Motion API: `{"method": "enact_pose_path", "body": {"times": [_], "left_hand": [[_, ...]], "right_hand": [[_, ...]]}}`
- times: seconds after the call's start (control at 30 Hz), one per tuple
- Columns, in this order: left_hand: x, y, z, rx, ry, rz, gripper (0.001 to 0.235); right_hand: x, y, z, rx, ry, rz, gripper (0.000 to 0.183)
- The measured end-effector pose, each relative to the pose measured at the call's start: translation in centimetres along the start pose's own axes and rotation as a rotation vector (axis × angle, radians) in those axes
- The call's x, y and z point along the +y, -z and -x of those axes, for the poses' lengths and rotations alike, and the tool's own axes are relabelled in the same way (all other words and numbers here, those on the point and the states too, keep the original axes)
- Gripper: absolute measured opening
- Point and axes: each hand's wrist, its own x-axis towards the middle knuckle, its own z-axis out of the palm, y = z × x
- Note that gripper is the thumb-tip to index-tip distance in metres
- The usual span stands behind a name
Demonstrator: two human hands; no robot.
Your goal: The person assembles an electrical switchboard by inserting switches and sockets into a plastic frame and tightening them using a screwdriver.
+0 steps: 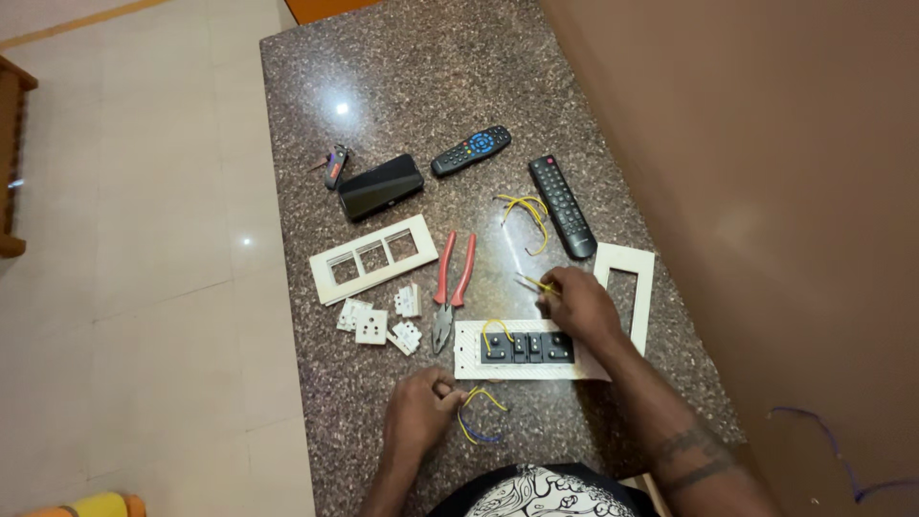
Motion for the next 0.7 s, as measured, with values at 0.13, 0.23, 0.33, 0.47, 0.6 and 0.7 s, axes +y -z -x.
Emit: {"method": "enact_pose_path", "body": {"times": [0.13,0.23,0.33,0.47,0.6,0.7], "left_hand": [[1.8,1.4,-1.1,0.004,-0.014,-0.004,0.026],[3.2,1.8,-2.4,0.020,-0.086,0.124,0.023],[4.4,1.5,-3.8,-0.001,-0.082,0.167,0.024],[5.7,0.5,-5.8,0.102,-0.370,0.111,0.024],[6.6,-1.3,-6.8,-0.041,-0.488,0.026,0.031],[6.3,-1.8,-6.9,-0.081,-0.509,-0.007,0.031]], "right_hand": [[-1.3,-0.1,-0.3,0.091,0.078,0.095,0.027],[-2.8,1.0,-1.3,-0.080,-0.105,0.035,0.031],[-3.1,1.2,-3.6,-0.091,-0.154,-0.069,0.027],[-1.9,-0.1,-7.8,0.305,0.300,-0.069,0.020],[-1.6,-0.9,-11.2,0.352,0.318,-0.044,0.021],[-2.2,-0.8,-12.2,0.318,0.280,-0.003,0.019]]}}
